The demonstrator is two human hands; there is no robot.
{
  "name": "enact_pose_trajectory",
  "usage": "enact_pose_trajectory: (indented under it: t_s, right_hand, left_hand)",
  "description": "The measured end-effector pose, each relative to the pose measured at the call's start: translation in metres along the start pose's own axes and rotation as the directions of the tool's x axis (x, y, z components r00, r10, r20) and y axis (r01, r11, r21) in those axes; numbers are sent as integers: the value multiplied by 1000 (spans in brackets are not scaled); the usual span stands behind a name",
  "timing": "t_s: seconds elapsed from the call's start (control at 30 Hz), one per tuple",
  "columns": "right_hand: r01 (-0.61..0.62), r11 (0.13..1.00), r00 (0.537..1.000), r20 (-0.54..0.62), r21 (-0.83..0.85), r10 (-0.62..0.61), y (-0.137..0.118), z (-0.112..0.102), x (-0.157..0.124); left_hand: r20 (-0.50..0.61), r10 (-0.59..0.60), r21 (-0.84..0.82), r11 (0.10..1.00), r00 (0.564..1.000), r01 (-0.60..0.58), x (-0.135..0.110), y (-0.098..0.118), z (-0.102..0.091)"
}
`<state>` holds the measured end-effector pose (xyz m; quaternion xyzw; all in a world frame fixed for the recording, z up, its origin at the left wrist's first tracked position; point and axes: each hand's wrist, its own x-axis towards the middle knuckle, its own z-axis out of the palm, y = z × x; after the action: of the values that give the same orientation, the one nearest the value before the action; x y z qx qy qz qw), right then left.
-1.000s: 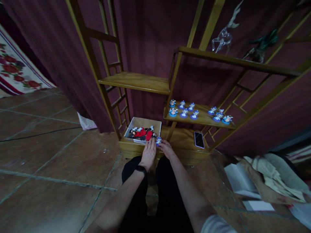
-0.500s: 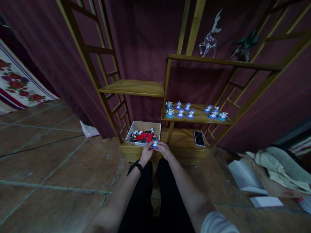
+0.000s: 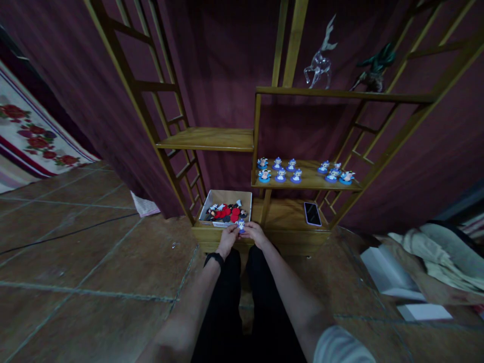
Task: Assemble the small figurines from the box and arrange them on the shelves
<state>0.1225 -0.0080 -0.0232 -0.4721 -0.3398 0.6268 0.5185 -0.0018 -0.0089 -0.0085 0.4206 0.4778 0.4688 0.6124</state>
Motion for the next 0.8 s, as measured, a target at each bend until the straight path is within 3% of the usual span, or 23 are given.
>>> enact_pose_trajectory:
  t_s: [0.8]
  right_hand:
    - [-25,993,1000,8,-115,26,-5,0,-3]
  left_hand:
    - [4,-46,74,996,999,46,0,1,-5]
